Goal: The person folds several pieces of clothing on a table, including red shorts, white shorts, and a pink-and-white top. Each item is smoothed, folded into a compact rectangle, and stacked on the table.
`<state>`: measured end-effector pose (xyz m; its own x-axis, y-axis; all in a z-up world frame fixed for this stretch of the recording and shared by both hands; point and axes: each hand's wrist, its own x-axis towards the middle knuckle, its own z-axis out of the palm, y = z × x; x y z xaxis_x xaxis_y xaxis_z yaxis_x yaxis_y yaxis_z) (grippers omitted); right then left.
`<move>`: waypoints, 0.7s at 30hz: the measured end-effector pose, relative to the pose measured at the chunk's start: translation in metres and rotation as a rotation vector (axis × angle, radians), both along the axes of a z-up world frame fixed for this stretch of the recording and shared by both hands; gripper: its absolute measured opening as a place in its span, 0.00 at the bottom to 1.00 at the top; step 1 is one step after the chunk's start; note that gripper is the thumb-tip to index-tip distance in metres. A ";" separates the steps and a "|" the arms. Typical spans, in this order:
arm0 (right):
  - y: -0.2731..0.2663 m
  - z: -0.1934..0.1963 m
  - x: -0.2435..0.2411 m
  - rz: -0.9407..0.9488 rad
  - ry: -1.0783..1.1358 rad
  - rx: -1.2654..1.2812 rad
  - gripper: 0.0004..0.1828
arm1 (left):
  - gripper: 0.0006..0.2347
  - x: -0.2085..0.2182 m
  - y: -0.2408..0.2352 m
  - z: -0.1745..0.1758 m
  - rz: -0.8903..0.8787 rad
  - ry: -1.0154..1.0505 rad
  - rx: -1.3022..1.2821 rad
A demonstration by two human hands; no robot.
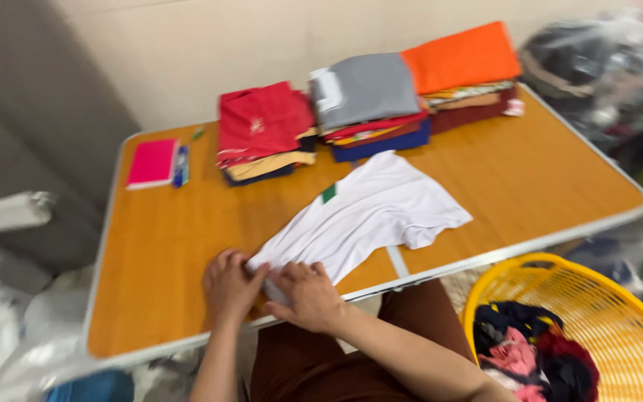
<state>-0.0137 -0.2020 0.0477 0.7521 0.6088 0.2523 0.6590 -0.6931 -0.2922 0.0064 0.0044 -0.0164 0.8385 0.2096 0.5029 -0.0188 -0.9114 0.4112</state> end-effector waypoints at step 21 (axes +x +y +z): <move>-0.274 -0.042 0.029 -0.630 -0.271 0.441 0.09 | 0.26 -0.016 -0.001 0.020 -0.052 -0.077 -0.461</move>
